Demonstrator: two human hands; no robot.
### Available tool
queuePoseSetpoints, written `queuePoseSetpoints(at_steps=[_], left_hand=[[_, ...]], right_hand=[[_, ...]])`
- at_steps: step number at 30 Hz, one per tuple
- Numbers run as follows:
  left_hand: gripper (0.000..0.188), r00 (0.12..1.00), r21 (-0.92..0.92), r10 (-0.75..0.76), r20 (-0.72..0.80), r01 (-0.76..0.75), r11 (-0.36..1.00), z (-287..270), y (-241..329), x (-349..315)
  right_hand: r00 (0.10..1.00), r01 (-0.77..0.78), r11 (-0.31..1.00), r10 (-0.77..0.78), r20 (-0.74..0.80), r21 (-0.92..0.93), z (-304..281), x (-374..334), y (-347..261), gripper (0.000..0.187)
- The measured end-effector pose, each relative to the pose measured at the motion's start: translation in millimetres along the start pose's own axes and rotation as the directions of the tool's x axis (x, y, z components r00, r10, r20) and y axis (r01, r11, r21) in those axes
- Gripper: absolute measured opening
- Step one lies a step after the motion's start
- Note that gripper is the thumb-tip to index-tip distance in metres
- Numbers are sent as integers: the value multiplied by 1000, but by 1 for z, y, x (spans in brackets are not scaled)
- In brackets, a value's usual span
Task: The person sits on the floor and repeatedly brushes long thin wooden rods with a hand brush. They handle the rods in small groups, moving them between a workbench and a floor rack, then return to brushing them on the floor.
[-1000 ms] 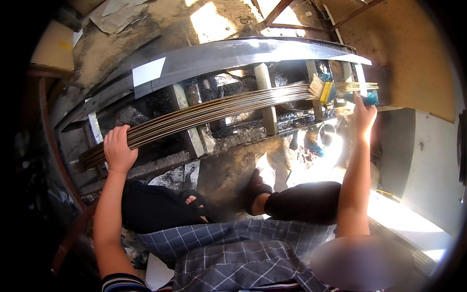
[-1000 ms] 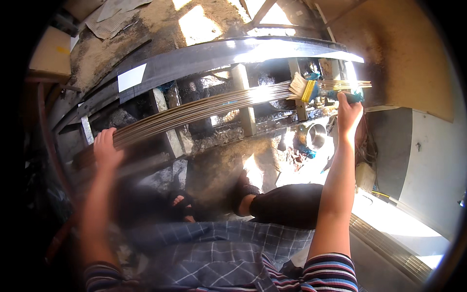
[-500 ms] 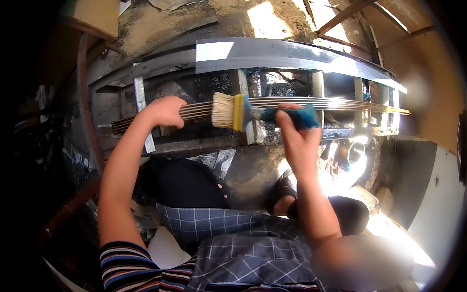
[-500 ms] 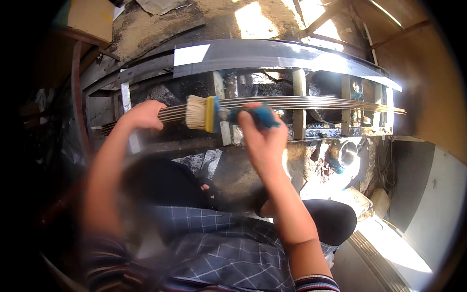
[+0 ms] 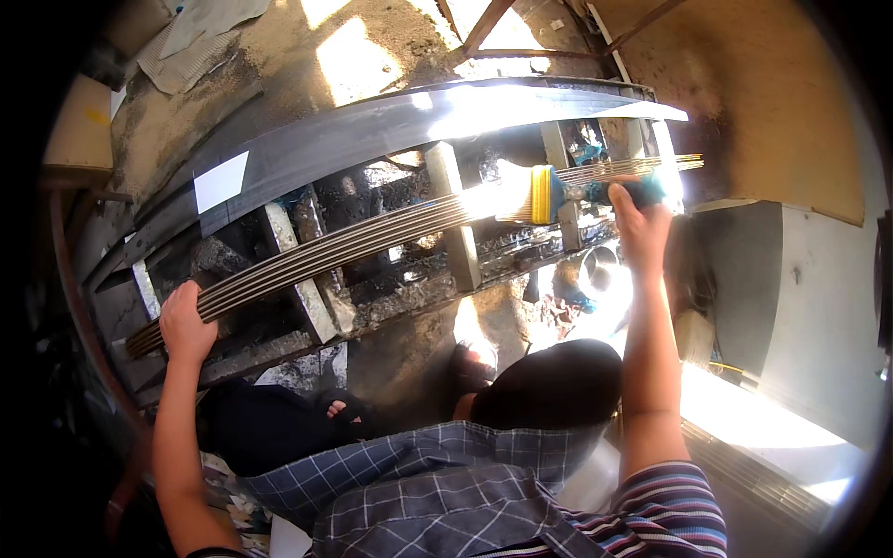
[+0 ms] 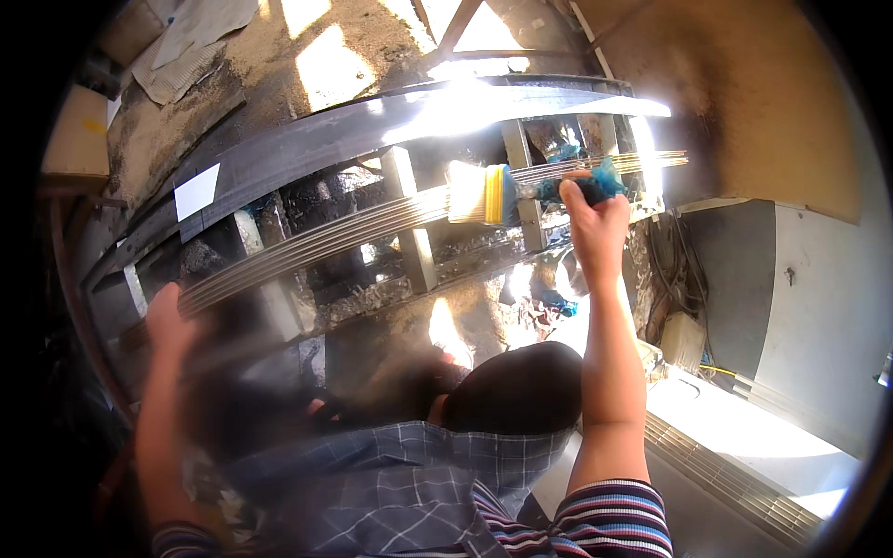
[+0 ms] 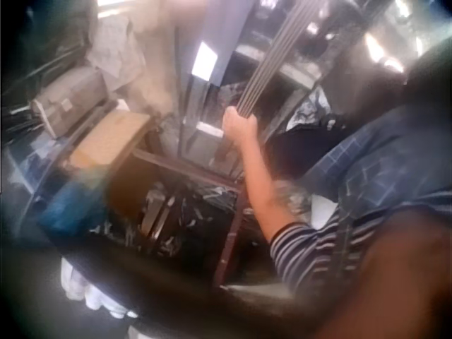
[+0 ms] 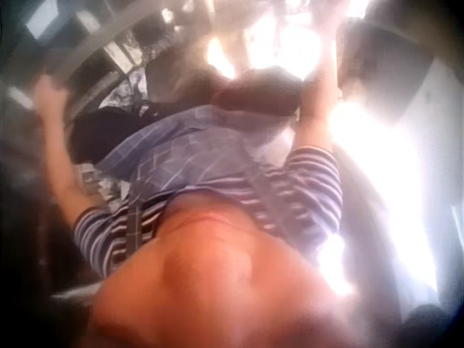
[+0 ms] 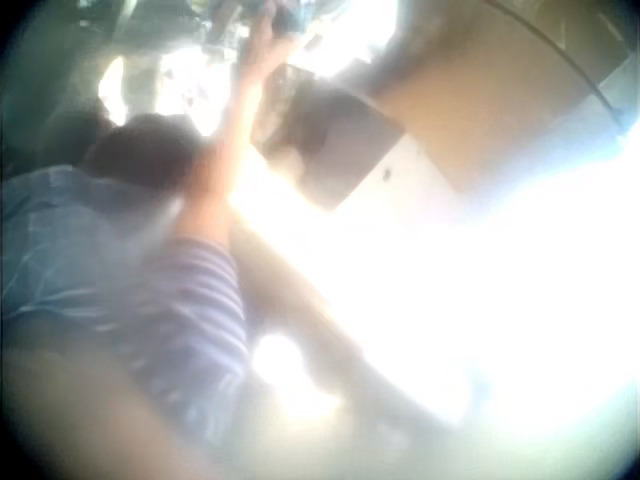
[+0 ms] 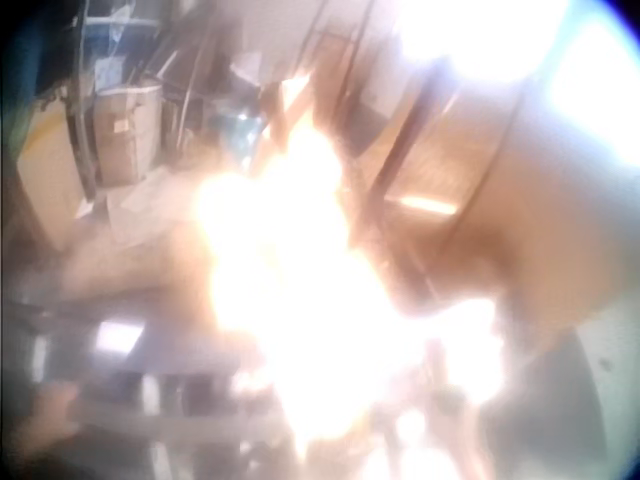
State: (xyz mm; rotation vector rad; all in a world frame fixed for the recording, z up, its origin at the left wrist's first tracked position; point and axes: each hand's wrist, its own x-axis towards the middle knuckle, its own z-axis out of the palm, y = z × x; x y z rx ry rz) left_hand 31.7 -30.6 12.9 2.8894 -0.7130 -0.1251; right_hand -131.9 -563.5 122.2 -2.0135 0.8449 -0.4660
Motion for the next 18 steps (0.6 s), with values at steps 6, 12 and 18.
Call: queuePoseSetpoints(at_steps=[6, 12, 18], left_hand=[[17, 1000, 14, -17, -23, 17, 1000, 15, -17, -9], [29, 992, 82, -72, 105, 63, 995, 10, -19, -7], [25, 994, 71, -43, 97, 37, 997, 4, -15, -7]], right_hand=[[996, 17, 999, -21, -87, -41, -93, 74, 64, 8], [987, -49, 994, 63, -149, 96, -180, 138, 122, 10], [938, -56, 998, 61, -341, 27, -252, 193, 171, 10]])
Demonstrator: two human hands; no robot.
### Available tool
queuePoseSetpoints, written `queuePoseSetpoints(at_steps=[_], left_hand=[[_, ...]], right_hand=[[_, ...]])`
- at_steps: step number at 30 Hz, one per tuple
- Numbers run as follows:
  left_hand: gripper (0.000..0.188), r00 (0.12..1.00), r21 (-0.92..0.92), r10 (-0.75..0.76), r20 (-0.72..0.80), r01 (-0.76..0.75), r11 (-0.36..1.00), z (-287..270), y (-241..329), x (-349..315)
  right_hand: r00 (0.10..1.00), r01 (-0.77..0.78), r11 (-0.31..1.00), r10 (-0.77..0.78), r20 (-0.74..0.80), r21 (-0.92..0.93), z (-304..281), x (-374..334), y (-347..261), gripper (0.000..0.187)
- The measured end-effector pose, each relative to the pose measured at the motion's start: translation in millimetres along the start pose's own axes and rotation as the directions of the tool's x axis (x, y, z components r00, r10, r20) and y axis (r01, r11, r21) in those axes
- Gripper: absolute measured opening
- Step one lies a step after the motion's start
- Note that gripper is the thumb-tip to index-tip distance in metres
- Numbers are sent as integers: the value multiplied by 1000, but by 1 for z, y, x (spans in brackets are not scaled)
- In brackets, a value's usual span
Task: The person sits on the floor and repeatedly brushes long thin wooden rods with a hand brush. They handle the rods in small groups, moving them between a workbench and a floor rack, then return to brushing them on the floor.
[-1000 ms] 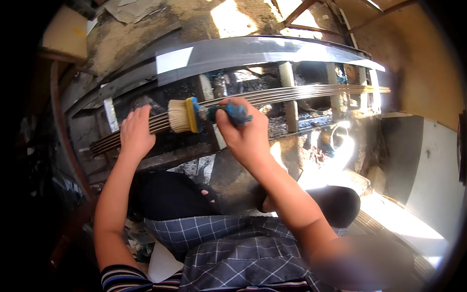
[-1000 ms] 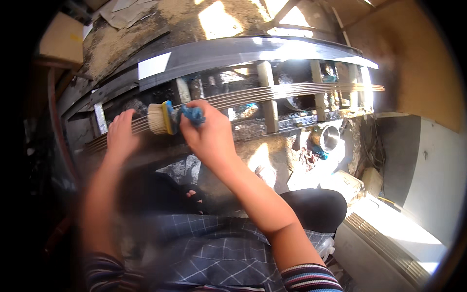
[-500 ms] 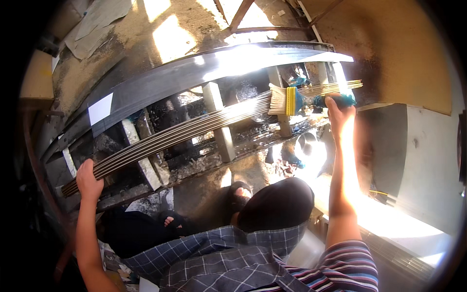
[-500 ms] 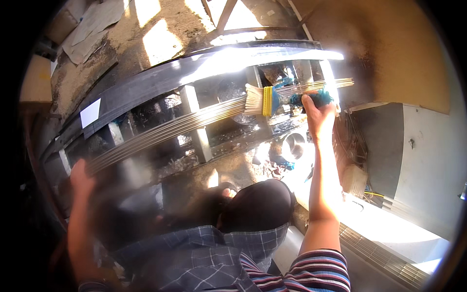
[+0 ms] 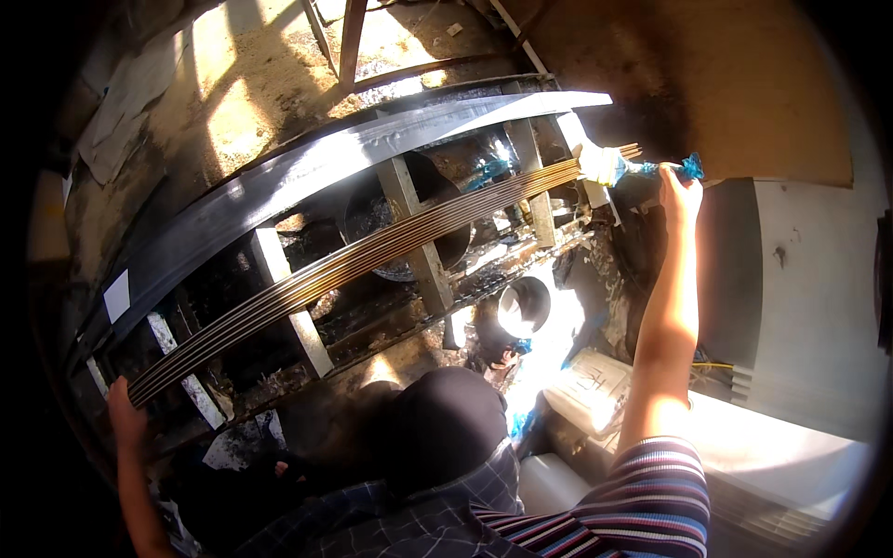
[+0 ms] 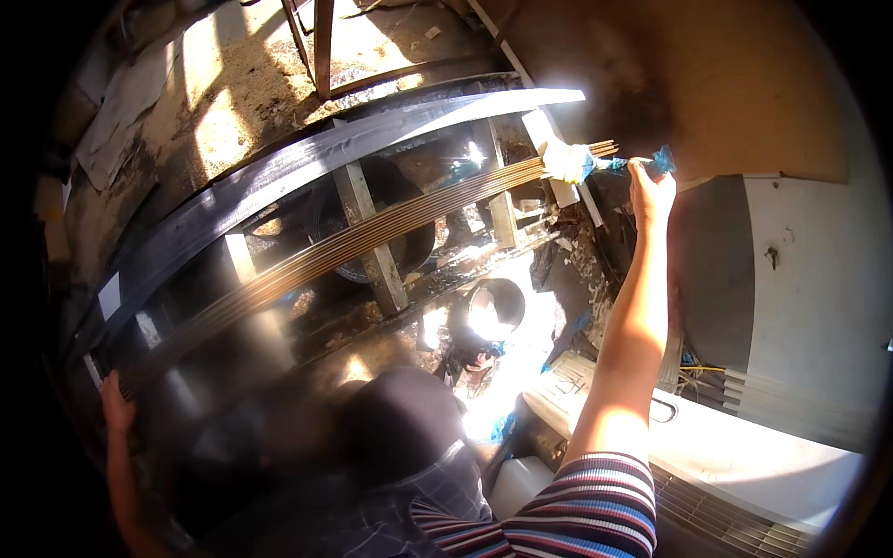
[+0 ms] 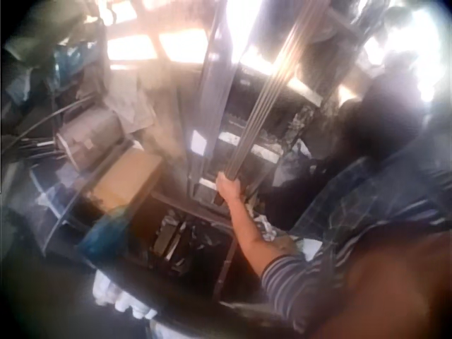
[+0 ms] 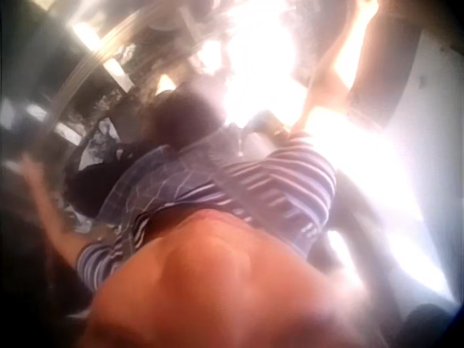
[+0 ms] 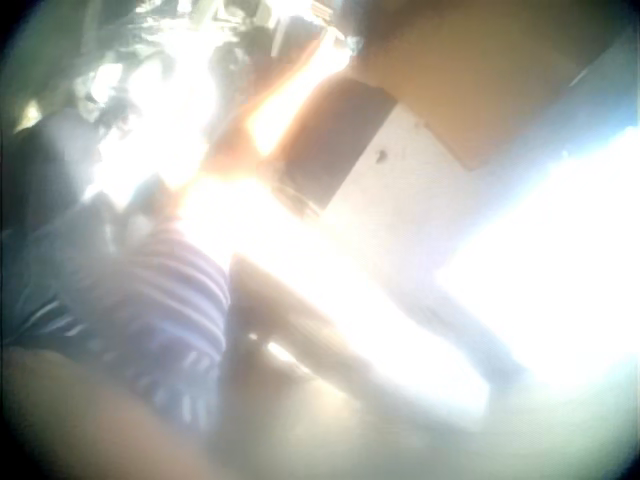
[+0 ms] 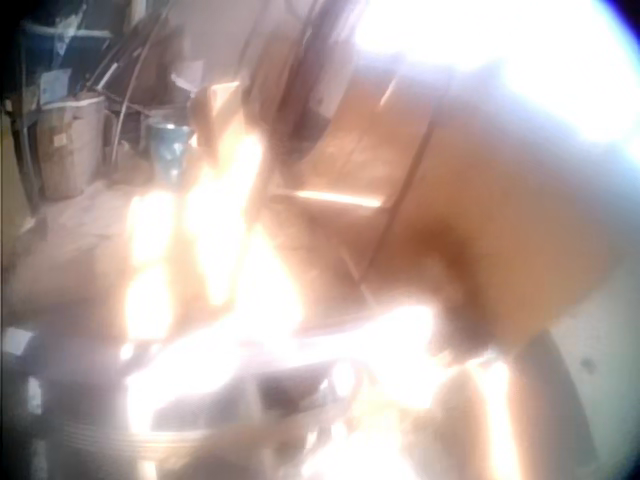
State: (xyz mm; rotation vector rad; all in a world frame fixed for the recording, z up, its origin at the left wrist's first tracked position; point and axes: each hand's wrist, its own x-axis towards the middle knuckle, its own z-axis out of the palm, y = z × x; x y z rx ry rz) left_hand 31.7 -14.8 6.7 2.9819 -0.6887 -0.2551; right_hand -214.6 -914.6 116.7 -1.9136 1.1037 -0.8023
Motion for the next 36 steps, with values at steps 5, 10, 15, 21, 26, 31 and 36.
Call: queuePoseSetpoints(at_steps=[5, 10, 15, 21, 26, 31, 36], left_hand=[[21, 954, 95, 231, -192, -217, 972, 22, -32, -9], [25, 982, 6, 148, 114, -150, 989, 10, -48, 1], [37, 998, 59, 50, -24, -49, 997, 44, -59, -11], [83, 992, 36, 67, -107, -63, 997, -5, 13, -15], [95, 1000, -2, 19, -9, -19, 1000, -13, 32, 3], [96, 997, -29, 19, -70, -21, 999, -10, 23, 6], [93, 998, 13, 18, -59, -17, 1000, -7, 18, 3]], right_hand=[[902, -49, 752, -250, -353, -658, -17, 22, 22, 23], [744, 251, 953, -303, -595, -171, -7, -50, 29, 20], [923, 151, 946, -32, -383, 285, 46, -198, -73, 18], [922, -275, 883, 130, 365, 381, 161, -360, -170, 22], [736, -141, 958, -67, 674, 250, 249, -440, -217, 18], [773, -24, 976, -118, 623, 215, 284, -432, -213, 17], [867, 28, 995, -69, 493, 91, 233, -344, -169, 10]])
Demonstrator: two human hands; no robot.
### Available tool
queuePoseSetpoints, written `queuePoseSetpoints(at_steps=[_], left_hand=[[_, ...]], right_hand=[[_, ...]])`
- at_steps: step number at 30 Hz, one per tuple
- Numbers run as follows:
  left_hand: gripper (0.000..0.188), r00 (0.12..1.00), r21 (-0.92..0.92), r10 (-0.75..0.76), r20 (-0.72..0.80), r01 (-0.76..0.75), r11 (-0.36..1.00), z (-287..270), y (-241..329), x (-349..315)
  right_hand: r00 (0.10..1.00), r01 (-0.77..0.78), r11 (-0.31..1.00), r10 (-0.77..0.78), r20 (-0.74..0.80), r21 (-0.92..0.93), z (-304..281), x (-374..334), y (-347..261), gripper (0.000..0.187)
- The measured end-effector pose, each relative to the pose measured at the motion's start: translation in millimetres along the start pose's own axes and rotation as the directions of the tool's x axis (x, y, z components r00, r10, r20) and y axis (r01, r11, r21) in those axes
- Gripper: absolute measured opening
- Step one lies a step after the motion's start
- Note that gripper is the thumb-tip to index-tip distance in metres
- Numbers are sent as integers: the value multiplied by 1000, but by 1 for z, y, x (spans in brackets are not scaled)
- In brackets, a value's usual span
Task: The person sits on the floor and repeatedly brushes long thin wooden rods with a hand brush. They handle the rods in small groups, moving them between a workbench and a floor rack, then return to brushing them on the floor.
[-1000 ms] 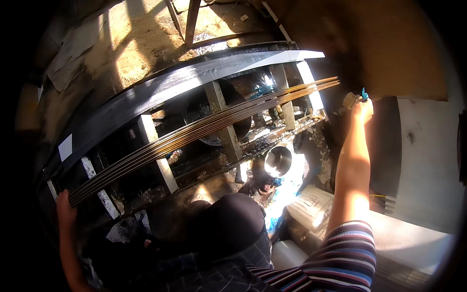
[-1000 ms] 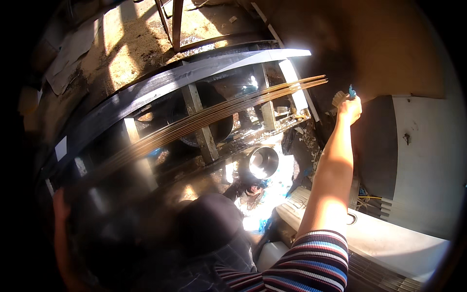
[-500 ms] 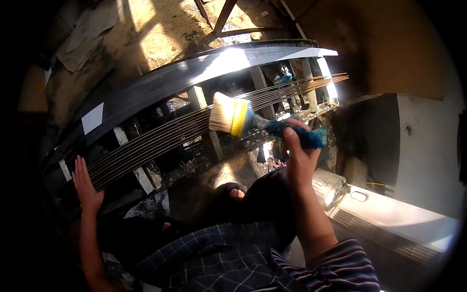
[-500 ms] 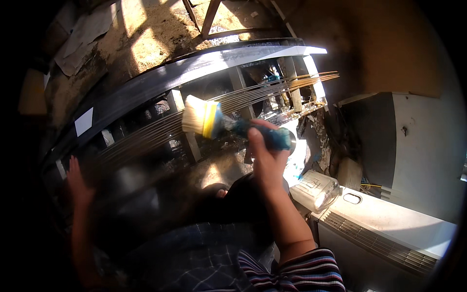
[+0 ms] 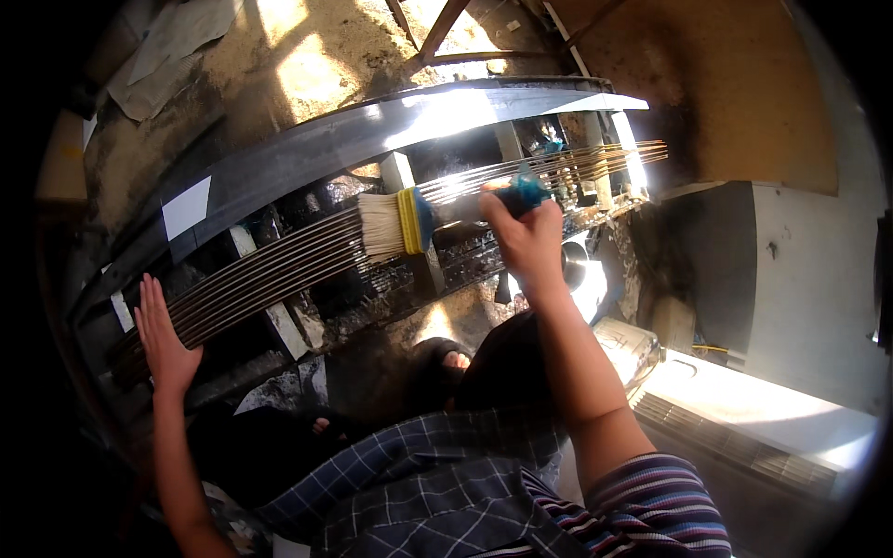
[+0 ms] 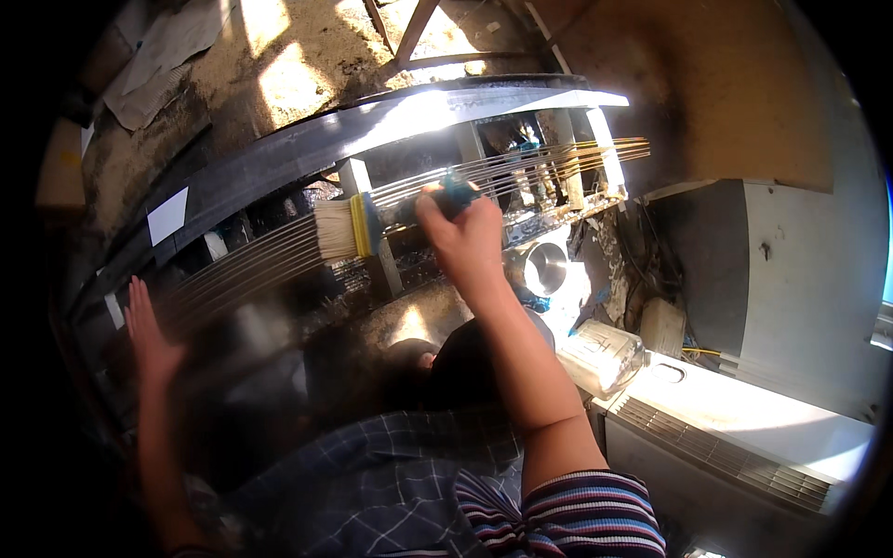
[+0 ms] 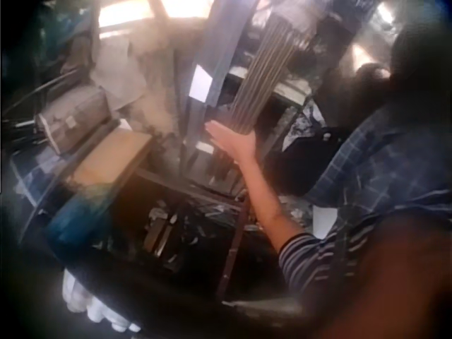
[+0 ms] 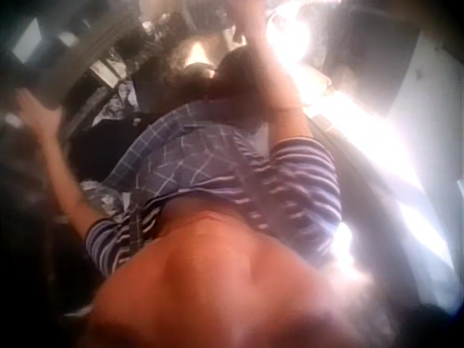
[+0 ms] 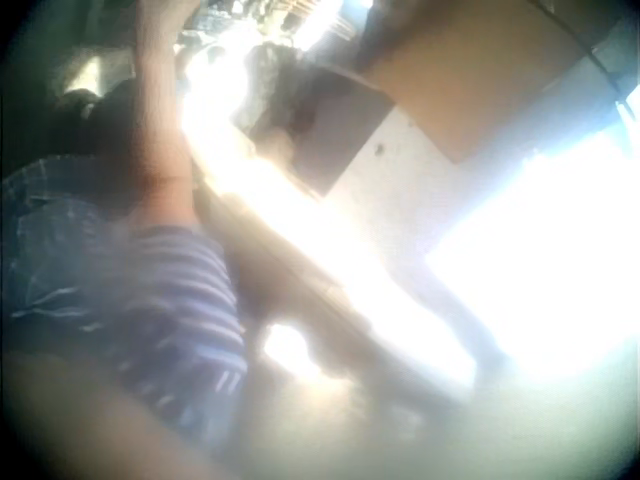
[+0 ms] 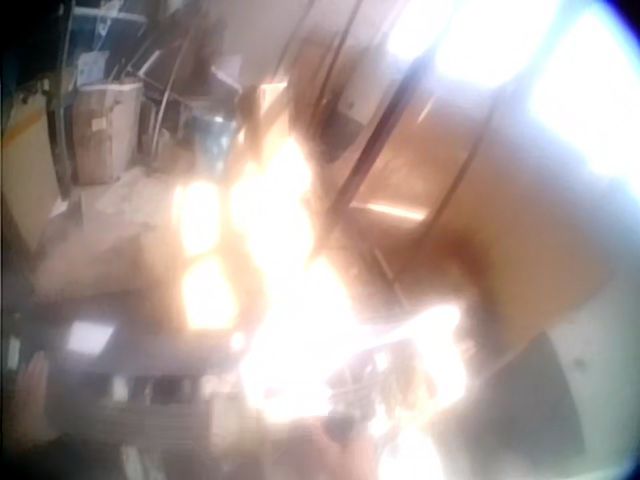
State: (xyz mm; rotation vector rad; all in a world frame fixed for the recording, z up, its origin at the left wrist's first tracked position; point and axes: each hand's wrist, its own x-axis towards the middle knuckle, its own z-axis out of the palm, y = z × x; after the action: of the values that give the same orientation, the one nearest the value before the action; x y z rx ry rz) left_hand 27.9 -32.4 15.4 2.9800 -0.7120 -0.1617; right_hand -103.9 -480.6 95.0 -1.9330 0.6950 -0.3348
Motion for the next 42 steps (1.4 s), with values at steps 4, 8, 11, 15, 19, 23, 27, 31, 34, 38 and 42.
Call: queuePoseSetpoints(at_steps=[4, 8, 11, 15, 19, 23, 27, 31, 34, 38, 42], left_hand=[[92, 999, 10, 22, -48, -21, 1000, 0, 0, -1], [93, 998, -29, 45, -49, -46, 999, 1, 4, 4], [96, 998, -103, 39, -56, -44, 994, -3, 3, -1], [101, 1000, -102, 32, 1, -31, 994, -10, 1, -18], [99, 999, -44, 38, -23, -39, 998, -6, -1, -20], [92, 997, -56, 56, -61, -59, 997, 2, -1, -5], [85, 996, -49, 57, -75, -60, 997, 4, -3, 0], [81, 996, -45, 42, -81, -46, 998, 0, -5, -4], [80, 996, -55, 45, -81, -49, 997, 0, -7, -4], [79, 995, -59, 58, -77, -63, 996, 2, -6, 0], [81, 995, -81, 51, -82, -57, 995, 1, -7, 0]], right_hand=[[988, 4, 993, -22, -156, -115, -87, 41, 13, 12], [925, -15, 897, -156, -348, -442, -187, 79, 50, 21], [881, -23, 923, -163, -445, -383, -205, 63, 37, 20], [846, -3, 994, 59, -531, 106, -134, -9, -2, 14], [962, -85, 896, 187, -197, 436, -24, -67, -18, 11], [998, -40, 927, 22, 53, 373, 76, -81, -37, 13], [994, 75, 976, -91, 67, 206, 100, -60, -28, 14], [1000, 12, 982, -12, -1, 190, 34, -25, 6, 11], [983, -78, 983, 103, -152, 163, -38, 2, 13, 8], [918, -6, 915, -155, -365, -404, -140, 42, 42, 13], [793, 117, 885, -357, -494, -451, -179, 44, 39, 16]])
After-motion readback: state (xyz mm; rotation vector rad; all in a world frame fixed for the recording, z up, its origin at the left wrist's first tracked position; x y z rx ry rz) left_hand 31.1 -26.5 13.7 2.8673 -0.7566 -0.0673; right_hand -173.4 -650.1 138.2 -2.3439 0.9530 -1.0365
